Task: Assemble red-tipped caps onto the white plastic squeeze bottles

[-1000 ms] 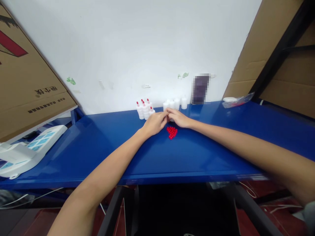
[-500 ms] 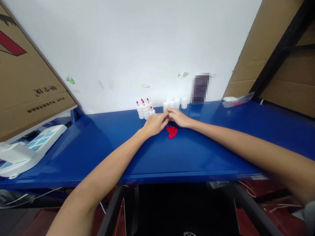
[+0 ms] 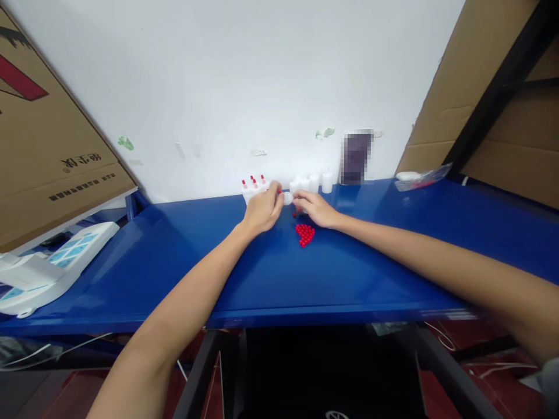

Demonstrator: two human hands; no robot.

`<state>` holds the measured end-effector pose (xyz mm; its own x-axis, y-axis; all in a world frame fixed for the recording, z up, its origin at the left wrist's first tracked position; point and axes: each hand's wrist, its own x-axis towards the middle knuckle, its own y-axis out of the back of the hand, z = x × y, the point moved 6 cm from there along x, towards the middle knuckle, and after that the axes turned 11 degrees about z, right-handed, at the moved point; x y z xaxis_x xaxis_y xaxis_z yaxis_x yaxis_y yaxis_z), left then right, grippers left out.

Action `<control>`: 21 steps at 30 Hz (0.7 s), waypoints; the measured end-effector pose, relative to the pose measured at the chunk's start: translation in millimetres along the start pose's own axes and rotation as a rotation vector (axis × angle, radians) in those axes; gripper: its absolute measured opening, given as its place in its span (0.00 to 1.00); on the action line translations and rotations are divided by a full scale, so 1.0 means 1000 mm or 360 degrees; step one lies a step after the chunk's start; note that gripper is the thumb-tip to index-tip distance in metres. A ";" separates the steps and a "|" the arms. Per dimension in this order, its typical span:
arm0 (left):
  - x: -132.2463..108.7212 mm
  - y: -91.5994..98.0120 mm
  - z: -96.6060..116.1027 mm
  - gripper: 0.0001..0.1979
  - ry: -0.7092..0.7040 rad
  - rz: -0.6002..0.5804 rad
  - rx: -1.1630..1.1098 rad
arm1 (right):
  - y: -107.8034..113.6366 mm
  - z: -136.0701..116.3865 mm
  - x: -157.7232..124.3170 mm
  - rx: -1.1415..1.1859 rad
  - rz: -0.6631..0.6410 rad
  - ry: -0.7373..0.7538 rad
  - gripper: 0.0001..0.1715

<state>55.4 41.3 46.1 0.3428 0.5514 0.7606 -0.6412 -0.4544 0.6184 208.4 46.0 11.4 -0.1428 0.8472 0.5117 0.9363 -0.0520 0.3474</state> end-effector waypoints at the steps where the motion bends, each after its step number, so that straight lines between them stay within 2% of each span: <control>1: 0.002 0.004 -0.006 0.08 0.0045 0.0054 -0.0005 | 0.000 0.002 0.001 -0.0088 0.0020 0.0007 0.08; 6: 0.010 0.024 -0.034 0.04 0.0343 0.0383 -0.0249 | 0.000 0.009 0.005 -0.0402 0.0038 0.0038 0.10; 9: 0.011 0.028 -0.047 0.04 0.0500 0.0526 -0.0370 | -0.001 0.009 0.006 -0.0466 0.0017 0.0074 0.11; 13: 0.011 0.022 -0.053 0.05 0.0540 0.0508 -0.0456 | 0.001 0.009 0.007 -0.0509 0.0069 0.0069 0.12; 21: 0.010 0.012 -0.053 0.07 0.0600 0.0389 -0.0548 | 0.000 0.009 0.004 -0.0454 0.0008 -0.0016 0.19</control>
<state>14.4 78.7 50.6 -0.0726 0.6992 0.7112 -0.8796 -0.3810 0.2848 210.9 54.0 7.0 -0.1341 0.8517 0.5066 0.8085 -0.2016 0.5529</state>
